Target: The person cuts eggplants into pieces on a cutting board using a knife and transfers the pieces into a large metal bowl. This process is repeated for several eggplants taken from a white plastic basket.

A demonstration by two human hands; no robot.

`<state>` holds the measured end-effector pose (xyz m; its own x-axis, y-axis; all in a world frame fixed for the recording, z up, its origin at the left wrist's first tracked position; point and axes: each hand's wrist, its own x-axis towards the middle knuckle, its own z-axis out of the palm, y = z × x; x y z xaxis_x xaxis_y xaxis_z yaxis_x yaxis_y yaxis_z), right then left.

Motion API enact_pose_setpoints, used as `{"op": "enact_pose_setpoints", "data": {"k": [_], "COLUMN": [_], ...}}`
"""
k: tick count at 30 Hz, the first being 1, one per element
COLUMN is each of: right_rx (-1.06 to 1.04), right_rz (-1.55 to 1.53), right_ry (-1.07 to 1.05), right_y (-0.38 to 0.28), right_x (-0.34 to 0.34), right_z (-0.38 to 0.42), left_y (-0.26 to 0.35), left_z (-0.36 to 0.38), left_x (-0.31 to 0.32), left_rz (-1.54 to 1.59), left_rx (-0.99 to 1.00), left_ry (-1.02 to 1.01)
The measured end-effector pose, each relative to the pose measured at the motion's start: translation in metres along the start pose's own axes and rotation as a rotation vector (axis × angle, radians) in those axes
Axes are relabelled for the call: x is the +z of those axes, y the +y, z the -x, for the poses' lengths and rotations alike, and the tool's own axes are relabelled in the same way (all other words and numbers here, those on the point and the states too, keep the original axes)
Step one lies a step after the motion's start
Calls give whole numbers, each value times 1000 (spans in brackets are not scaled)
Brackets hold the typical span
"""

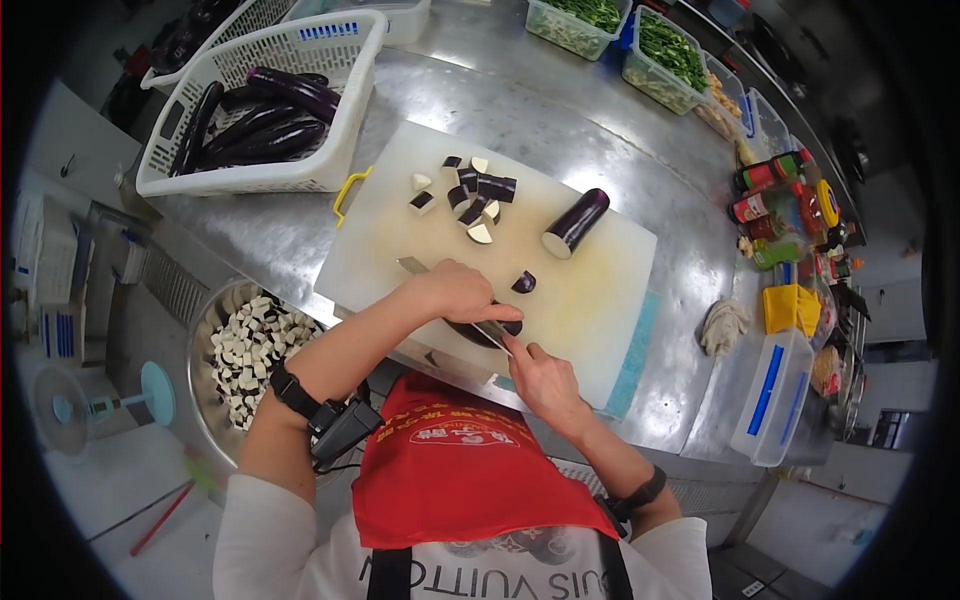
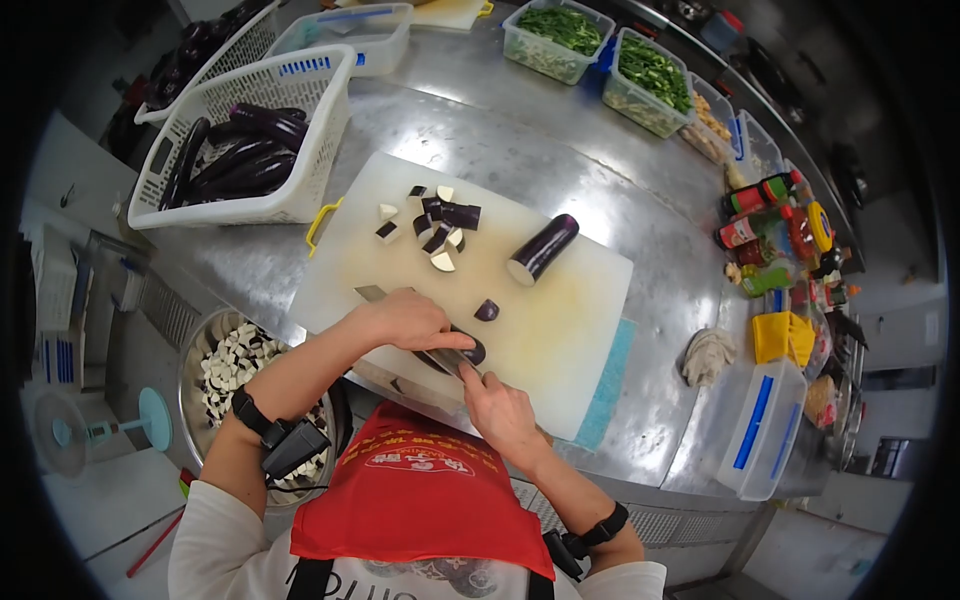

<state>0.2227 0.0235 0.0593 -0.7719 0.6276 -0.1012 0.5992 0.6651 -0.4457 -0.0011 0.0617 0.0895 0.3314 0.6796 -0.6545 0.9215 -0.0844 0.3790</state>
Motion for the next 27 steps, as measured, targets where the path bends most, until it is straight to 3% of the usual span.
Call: {"op": "enact_pose_setpoints", "data": {"k": [1,4,7,10,13,16,19,22,25,27], "right_rx": [12,70,198,358,334,264,226,196,145,125], "right_rz": [-13,-178,-352,-402,-378,-288,-242,-228,-213,-185], "right_ry": [-9,78,202,226,184,139,130,137,98,39], "right_y": [1,7,23,40,37,38,38,35,28,22], "right_x": [-3,-16,-22,-24,-37,-36,-33,-36,-48,-55], "right_z": [4,23,41,46,40,35,24,15,11,9], "left_y": [3,-2,-31,-43,-47,-54,-40,-23,-18,-24], "left_z": [1,19,33,5,7,10,1,-6,7,11], "left_x": [-5,-19,-15,46,85,108,127,138,150,162], "left_rz": [-10,482,600,-80,-265,-29,163,265,301,287], "left_rx": [3,215,442,457,420,183,-57,-135,-77,-15], "left_ry": [-4,937,1234,892,775,732,836,1049,1219,1214]}}
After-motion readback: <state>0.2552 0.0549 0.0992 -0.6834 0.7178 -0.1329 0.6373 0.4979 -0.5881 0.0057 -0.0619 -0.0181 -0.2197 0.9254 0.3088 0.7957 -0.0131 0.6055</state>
